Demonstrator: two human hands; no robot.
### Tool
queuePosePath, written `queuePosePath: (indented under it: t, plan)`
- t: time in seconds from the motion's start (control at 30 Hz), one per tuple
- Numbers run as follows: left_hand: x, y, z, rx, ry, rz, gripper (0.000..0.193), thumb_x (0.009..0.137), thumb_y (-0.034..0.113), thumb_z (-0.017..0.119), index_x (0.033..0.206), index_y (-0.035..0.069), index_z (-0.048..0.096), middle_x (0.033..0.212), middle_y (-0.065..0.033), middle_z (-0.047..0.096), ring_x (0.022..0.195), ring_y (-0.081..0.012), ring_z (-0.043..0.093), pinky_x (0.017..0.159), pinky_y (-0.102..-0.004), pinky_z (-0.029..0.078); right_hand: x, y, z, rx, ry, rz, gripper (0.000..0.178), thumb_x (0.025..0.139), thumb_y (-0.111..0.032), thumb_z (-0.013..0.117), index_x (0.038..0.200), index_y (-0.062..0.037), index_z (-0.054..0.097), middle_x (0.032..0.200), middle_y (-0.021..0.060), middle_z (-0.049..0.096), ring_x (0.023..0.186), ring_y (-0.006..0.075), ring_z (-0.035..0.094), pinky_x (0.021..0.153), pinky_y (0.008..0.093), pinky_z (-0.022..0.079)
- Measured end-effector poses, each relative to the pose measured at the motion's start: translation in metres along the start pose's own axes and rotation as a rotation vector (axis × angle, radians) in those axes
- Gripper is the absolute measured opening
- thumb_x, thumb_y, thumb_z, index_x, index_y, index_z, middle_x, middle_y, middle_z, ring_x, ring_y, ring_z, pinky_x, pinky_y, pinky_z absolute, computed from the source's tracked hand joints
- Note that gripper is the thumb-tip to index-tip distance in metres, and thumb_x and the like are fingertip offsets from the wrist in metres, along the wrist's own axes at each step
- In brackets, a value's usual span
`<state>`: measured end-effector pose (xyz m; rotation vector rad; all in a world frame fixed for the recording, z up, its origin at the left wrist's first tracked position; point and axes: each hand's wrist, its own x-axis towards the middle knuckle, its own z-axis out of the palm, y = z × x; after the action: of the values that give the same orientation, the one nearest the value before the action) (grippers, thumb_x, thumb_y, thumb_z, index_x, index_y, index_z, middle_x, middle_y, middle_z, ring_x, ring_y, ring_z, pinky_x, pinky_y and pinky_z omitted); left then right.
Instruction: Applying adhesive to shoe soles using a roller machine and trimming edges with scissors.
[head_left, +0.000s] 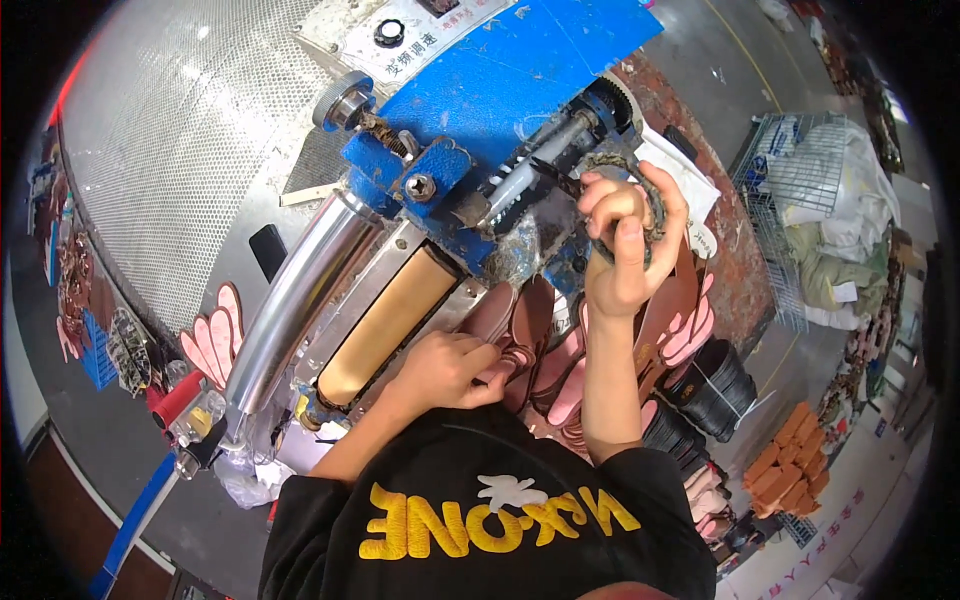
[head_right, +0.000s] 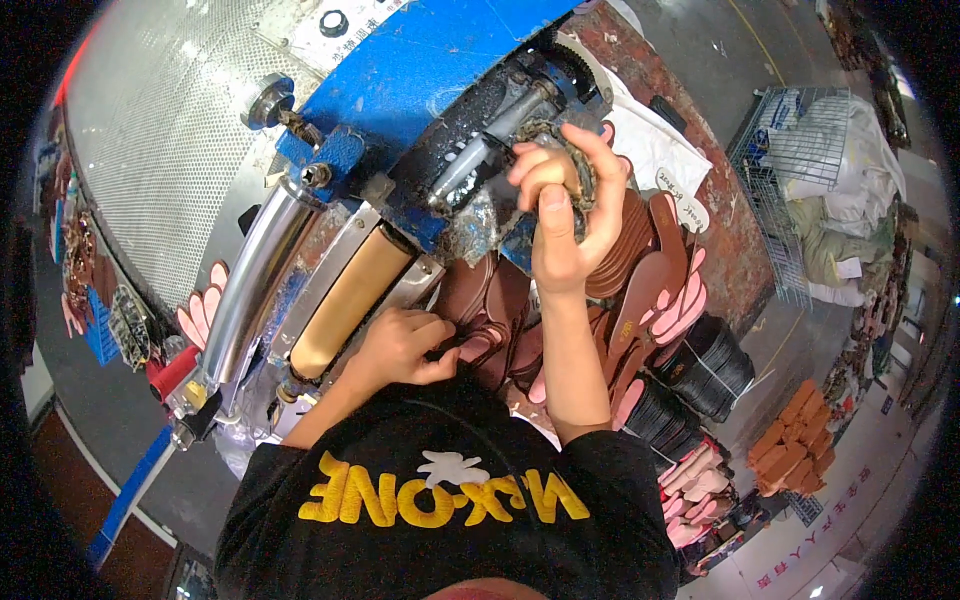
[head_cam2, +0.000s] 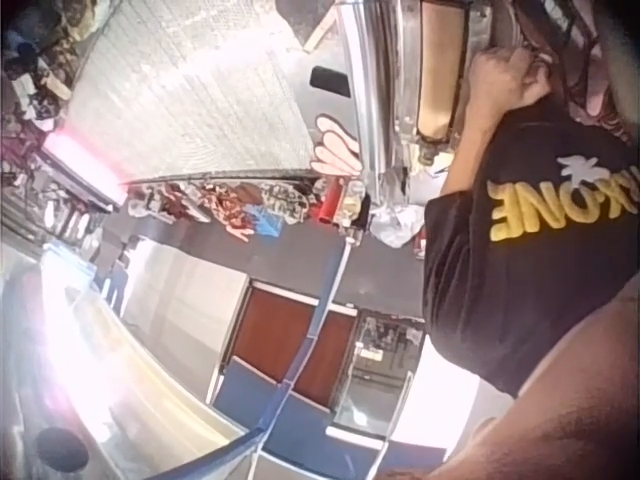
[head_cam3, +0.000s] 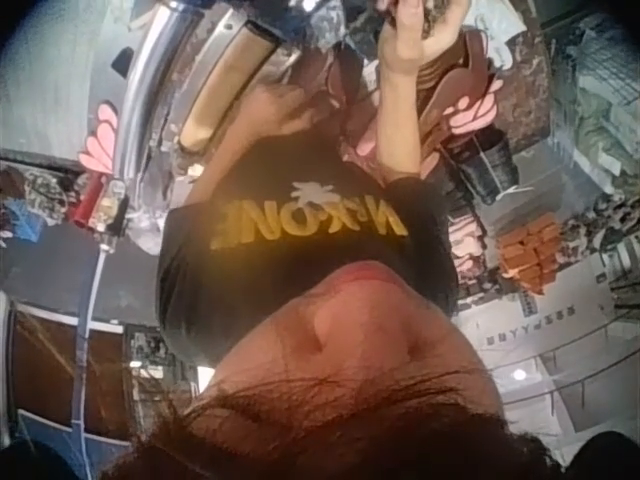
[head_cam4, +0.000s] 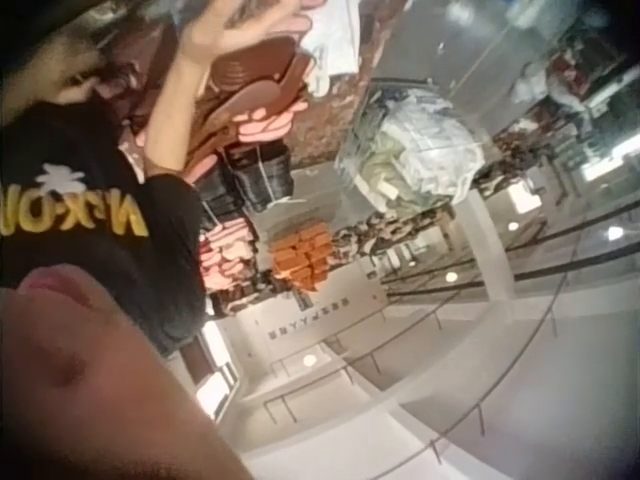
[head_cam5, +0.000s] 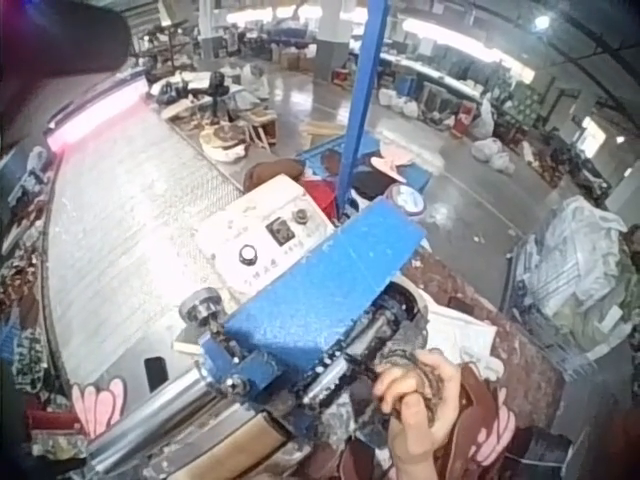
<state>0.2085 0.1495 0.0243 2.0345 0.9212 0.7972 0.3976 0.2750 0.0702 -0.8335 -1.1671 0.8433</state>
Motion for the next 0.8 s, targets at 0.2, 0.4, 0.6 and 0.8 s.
queuePosePath:
  t: [0.2,0.4,0.6,0.8]
  plan:
    - [0.003,0.002,-0.003,0.077,-0.007,-0.029,0.019,0.079,0.019,0.068,0.073,0.004,0.058,0.060,-0.0110,0.054,0.053,-0.0316,0.056,0.047,-0.0394,0.044,-0.009,-0.021,0.015,-0.130,0.187,-0.095,0.042,0.096,-0.013,0.048,0.131,0.0080,0.037,0.065,0.0038,0.042,0.069,0.0179,0.046,0.085,0.0467,0.046]
    - [0.055,0.016,0.000,-1.230,0.010,-0.792,0.035,0.101,0.028,0.050,0.117,-0.002,0.059,0.100,-0.0164,0.071,0.075,-0.0257,0.068,0.069,-0.0373,0.055,-0.014,-0.031,0.017,-0.064,0.287,-0.344,0.040,0.094,-0.012,0.050,0.128,0.0074,0.041,0.067,0.0047,0.047,0.069,0.0158,0.048,0.085,0.0422,0.048]
    - [0.151,0.015,0.020,-1.686,-0.096,-0.784,0.053,0.104,0.044,0.039,0.134,0.002,0.047,0.130,-0.0137,0.058,0.117,-0.0216,0.057,0.102,-0.0381,0.043,0.004,-0.014,0.011,0.005,0.361,-0.260,0.041,0.096,-0.013,0.049,0.131,0.0062,0.038,0.067,0.0031,0.045,0.070,0.0167,0.048,0.092,0.0435,0.044]
    - [0.195,-0.011,0.050,-2.251,0.101,-0.387,0.045,0.103,0.046,0.042,0.125,0.008,0.052,0.107,-0.0029,0.057,0.105,-0.0171,0.054,0.097,-0.0326,0.044,0.004,0.010,0.011,0.018,0.435,-0.167,0.040,0.094,-0.008,0.046,0.131,0.0053,0.037,0.066,0.0033,0.039,0.071,0.0183,0.045,0.088,0.0461,0.045]
